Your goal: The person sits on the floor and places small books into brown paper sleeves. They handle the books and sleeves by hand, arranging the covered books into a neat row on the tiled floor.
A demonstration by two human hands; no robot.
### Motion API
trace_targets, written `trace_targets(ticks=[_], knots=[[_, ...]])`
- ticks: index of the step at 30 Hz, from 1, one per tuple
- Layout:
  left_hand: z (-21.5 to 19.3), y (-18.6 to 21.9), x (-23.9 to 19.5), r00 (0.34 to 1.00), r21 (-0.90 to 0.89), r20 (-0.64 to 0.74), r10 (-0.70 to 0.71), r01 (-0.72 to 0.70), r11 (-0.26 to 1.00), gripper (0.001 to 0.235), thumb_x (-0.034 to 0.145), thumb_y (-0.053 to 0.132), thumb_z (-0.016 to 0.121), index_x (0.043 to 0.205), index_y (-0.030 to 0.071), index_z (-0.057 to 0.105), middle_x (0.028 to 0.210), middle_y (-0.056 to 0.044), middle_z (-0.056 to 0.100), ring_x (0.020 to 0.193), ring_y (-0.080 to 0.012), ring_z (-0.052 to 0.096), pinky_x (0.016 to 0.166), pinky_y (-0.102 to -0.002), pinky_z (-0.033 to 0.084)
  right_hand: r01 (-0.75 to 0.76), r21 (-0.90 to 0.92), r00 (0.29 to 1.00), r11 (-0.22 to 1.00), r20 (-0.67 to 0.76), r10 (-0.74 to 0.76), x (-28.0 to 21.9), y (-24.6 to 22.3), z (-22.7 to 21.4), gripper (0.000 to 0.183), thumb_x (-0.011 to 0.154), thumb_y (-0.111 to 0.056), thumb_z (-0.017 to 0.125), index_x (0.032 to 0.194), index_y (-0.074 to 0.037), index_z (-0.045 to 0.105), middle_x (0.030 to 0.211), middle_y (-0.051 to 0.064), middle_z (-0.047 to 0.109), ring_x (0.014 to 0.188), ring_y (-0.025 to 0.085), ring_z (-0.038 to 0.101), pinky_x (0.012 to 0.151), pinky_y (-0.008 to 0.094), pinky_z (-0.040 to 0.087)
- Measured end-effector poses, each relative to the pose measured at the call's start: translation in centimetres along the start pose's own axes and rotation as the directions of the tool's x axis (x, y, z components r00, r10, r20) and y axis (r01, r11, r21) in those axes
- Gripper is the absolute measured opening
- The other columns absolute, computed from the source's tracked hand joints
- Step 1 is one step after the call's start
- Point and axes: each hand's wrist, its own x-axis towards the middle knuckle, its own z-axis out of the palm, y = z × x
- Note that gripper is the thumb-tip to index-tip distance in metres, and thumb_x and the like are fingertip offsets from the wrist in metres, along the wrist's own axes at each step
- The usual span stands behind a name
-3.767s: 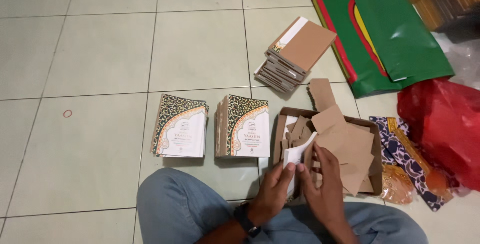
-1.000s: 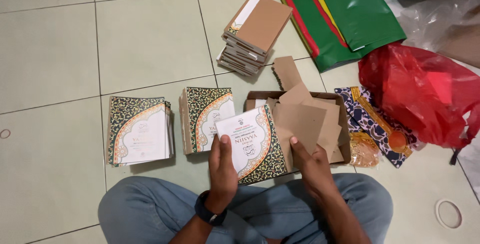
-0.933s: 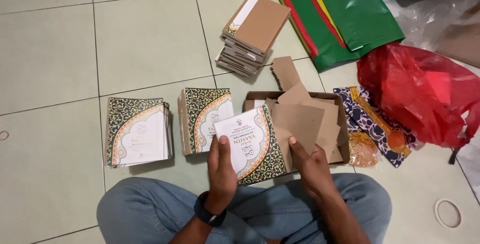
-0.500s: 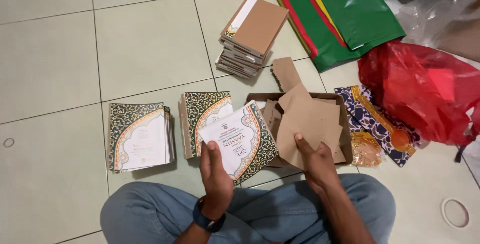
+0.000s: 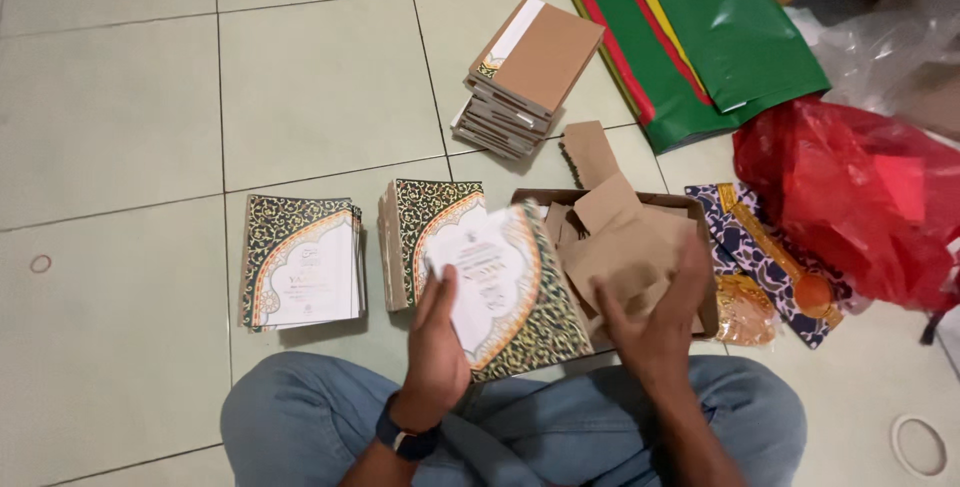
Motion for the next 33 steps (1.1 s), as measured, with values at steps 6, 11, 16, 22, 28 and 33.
trace_targets(ticks=[6, 11, 16, 22, 28, 33], knots=[[-0.6, 11.7, 4.4, 0.667, -0.784, 0.512, -0.541, 0.621, 0.025, 0.061, 0.095, 0.015, 0.055, 0.155, 0.005, 0.049, 0.151, -0.017, 0.059, 0.138, -0.0307, 0.056, 0.116, -0.042, 0.042, 0.489, 0.182, 0.841, 0.853, 0.16, -0.517, -1.3, 1.3, -0.1, 0.051, 0.081, -0.022, 0.087, 0.126, -0.022, 0.064, 0.148, 0.009, 0.057, 0.151, 0.038, 0.039, 0.12, 0.054, 0.041], [1.0, 9.1, 2.6, 0.689, -0.426, 0.596, -0.413, 0.707, 0.564, 0.055, 0.091, 0.032, 0.036, 0.145, 0.018, 0.043, 0.13, -0.016, 0.064, 0.086, -0.0238, 0.071, 0.068, -0.029, 0.053, -0.007, 0.445, 0.983, 0.895, 0.165, -0.075, -2.9, 2.5, -0.9, 0.028, 0.096, -0.024, 0.052, 0.115, -0.004, 0.055, 0.123, 0.018, 0.064, 0.127, 0.033, 0.057, 0.099, 0.045, 0.056], [1.1, 11.2, 2.6, 0.889, -0.282, 0.281, -0.362, 0.437, 0.854, 0.052, 0.104, 0.046, 0.03, 0.118, 0.012, 0.068, 0.106, -0.002, 0.073, 0.089, -0.0127, 0.066, 0.082, -0.028, 0.055, -0.489, 0.503, 0.871, 0.713, 0.239, 0.429, -2.6, 1.7, -1.4, 0.049, 0.098, -0.039, 0.053, 0.133, -0.005, 0.053, 0.123, 0.011, 0.063, 0.109, 0.021, 0.058, 0.084, 0.036, 0.051], [1.7, 11.8, 1.8, 0.867, -0.502, 0.304, -0.395, 0.498, 0.707, 0.051, 0.102, 0.041, 0.044, 0.133, 0.008, 0.066, 0.131, -0.005, 0.072, 0.123, -0.0108, 0.062, 0.108, -0.029, 0.048, -0.499, 0.257, 0.822, 0.828, 0.442, 0.358, -1.9, -3.4, 0.1, 0.067, 0.094, -0.05, 0.046, 0.151, -0.016, 0.04, 0.139, 0.013, 0.056, 0.12, 0.024, 0.058, 0.095, 0.041, 0.053], [3.3, 9.3, 0.4, 0.845, -0.349, 0.287, -0.452, 0.532, 0.772, 0.04, 0.105, 0.044, 0.052, 0.077, 0.017, 0.056, 0.067, 0.005, 0.049, 0.064, -0.0075, 0.047, 0.058, -0.029, 0.04, -0.147, 0.02, 0.802, 0.989, 0.588, 0.107, -3.0, -1.3, 1.6, 0.111, 0.084, -0.067, 0.054, 0.166, -0.008, 0.007, 0.142, 0.018, 0.035, 0.136, 0.034, 0.043, 0.108, 0.051, 0.048], [3.2, 9.8, 0.4, 0.869, -0.252, 0.307, -0.387, 0.466, 0.848, 0.04, 0.107, 0.046, 0.049, 0.079, 0.018, 0.044, 0.074, 0.006, 0.035, 0.073, -0.0091, 0.036, 0.063, -0.032, 0.034, -0.424, -0.082, 0.748, 0.902, 0.529, 0.4, -2.3, -1.5, 0.8, 0.053, 0.08, -0.03, 0.058, 0.13, -0.01, 0.063, 0.076, 0.009, 0.07, 0.068, 0.022, 0.061, 0.067, 0.041, 0.048]])
